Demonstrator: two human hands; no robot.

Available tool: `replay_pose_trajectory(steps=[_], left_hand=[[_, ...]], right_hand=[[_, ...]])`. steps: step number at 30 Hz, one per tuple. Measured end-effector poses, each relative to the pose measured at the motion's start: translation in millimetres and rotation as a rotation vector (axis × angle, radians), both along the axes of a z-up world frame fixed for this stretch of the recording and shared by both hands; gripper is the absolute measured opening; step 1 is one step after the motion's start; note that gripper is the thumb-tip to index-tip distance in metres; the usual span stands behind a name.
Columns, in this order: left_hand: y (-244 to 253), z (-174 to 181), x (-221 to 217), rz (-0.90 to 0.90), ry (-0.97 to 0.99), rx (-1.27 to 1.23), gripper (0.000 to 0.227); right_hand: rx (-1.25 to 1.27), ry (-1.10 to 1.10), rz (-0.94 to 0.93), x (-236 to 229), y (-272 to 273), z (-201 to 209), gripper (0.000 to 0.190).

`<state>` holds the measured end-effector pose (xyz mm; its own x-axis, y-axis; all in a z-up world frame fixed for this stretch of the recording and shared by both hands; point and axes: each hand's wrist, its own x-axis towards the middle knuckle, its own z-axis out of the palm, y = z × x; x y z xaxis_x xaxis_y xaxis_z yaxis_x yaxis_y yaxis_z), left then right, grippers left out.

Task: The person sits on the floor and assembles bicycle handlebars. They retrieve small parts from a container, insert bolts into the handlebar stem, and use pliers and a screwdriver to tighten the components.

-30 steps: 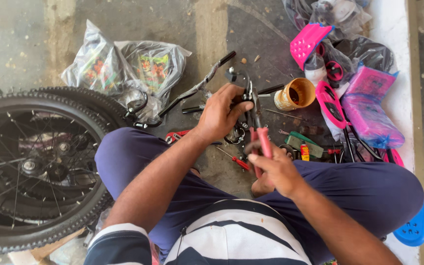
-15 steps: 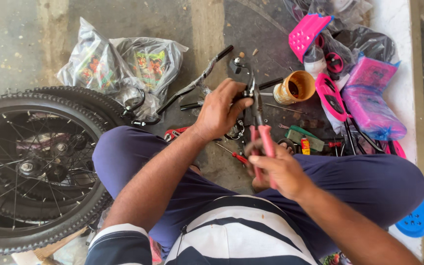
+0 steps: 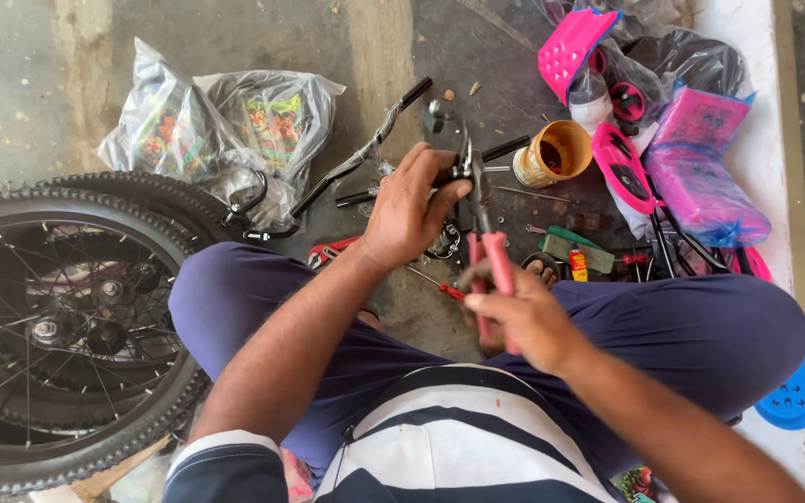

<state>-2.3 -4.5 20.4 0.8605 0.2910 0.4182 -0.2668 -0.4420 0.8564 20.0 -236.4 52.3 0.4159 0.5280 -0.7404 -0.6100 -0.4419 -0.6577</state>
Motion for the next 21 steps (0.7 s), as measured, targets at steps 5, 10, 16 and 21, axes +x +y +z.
replay_pose_trajectory(steps=[5,10,16,21], left_hand=[[-5,-6,-1,-0.012,0.161,-0.216,0.029],[-1,-7,-3,0.002,0.057,-0.005,0.031],[1,2,1,-0.027,0.062,-0.111,0.031],[-2,0,-4,0.01,0.157,-0.19,0.031]], right_hand=[[0.251,-0.857,0.151,-14,22,-48,0.025],[0.266,-0.137,0.013,-9,4,-29,0.016],[0.017,-0.138,0.033,-5,9,-11,0.034],[0.255,-0.691,0.084,-19,24,-49,0.023]])
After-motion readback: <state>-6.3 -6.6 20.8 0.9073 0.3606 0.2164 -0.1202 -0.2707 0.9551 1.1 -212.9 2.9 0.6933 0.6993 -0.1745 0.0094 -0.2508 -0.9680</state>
